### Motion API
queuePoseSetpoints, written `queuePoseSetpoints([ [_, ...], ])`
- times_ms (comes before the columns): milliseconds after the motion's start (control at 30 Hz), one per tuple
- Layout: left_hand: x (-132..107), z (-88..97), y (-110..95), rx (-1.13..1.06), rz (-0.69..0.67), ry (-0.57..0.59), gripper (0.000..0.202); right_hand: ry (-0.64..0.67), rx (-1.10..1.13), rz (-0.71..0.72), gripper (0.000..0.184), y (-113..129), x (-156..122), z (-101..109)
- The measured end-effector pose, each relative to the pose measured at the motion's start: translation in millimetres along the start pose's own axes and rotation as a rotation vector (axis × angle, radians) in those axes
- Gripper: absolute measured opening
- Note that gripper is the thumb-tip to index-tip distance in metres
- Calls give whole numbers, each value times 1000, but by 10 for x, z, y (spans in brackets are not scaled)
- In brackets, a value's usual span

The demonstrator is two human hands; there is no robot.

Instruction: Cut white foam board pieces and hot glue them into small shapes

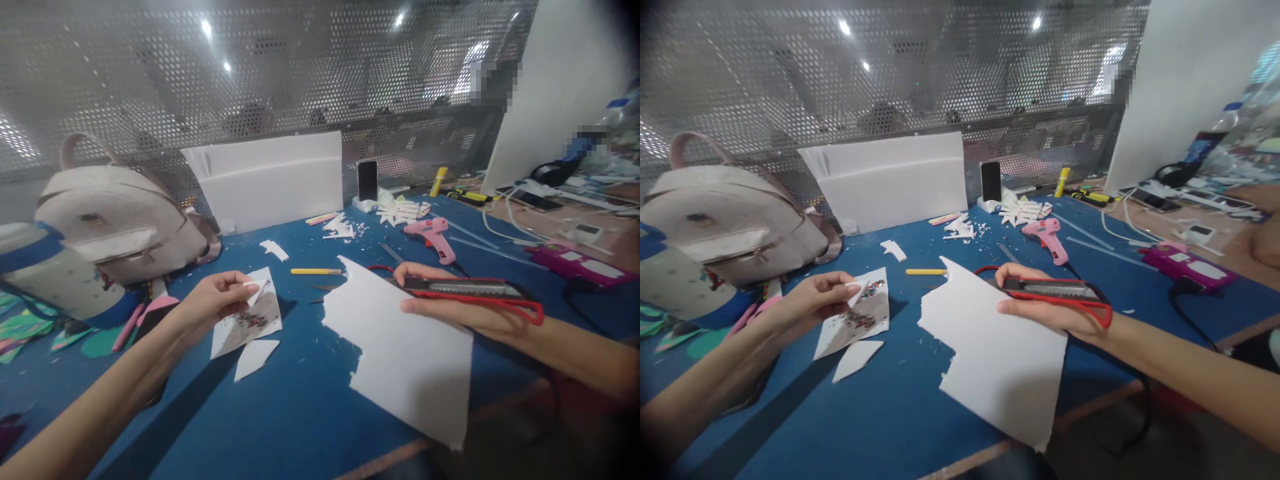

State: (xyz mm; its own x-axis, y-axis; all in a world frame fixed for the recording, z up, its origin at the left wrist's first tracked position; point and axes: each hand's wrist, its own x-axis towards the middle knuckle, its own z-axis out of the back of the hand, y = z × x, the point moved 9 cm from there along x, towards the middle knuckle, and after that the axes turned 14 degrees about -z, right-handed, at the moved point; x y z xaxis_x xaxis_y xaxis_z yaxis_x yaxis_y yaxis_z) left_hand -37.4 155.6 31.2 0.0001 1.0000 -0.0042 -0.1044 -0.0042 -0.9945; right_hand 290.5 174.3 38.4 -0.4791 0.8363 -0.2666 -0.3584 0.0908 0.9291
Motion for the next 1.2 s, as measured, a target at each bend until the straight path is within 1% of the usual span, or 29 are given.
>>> queuePoseSetpoints([
  [33,-12,58,20,-6,-3,-24,27,-25,19,-27,37,-27,0,66],
  [100,-44,77,61,-34,-11,-48,27,-77,47,-59,40,-37,20,181],
  [233,-101,-76,114,-120,-30,-68,34,-142,134,-36,41,113,175,351],
  [300,-129,-156,130,-155,-33,-77,41,-166,116,13,38,236,304,431],
  [333,-146,-189,137,-168,-33,-81,43,-180,68,53,36,307,373,466],
  [400,-184,-238,148,-188,-33,-93,45,-208,-100,188,28,472,497,494],
  [467,-225,-278,157,-205,-30,-105,42,-164,-283,305,25,574,623,402],
  [533,-265,-313,163,-221,-25,-113,38,-83,-384,337,24,582,763,257],
  [600,-299,-345,167,-233,-20,-115,34,-43,-447,356,21,595,877,114],
  [700,-343,-380,180,-243,-7,-116,33,-73,-547,417,14,681,966,-50],
  [767,-368,-394,196,-247,6,-116,32,-116,-600,450,12,741,977,-108],
  [900,-390,-421,242,-283,15,-114,30,-206,-702,501,13,806,869,-192],
  [967,-380,-436,260,-317,0,-122,31,-222,-757,525,14,805,763,-296],
  [1033,-361,-449,269,-353,-21,-140,33,-192,-848,545,18,767,649,-475],
  [1067,-351,-456,270,-369,-32,-151,36,-166,-932,561,21,730,593,-593],
  [1133,-330,-475,264,-396,-47,-167,42,-93,-1064,628,22,653,471,-831],
  [1200,-311,-502,254,-417,-55,-172,46,-37,-1133,705,20,592,367,-1011],
])
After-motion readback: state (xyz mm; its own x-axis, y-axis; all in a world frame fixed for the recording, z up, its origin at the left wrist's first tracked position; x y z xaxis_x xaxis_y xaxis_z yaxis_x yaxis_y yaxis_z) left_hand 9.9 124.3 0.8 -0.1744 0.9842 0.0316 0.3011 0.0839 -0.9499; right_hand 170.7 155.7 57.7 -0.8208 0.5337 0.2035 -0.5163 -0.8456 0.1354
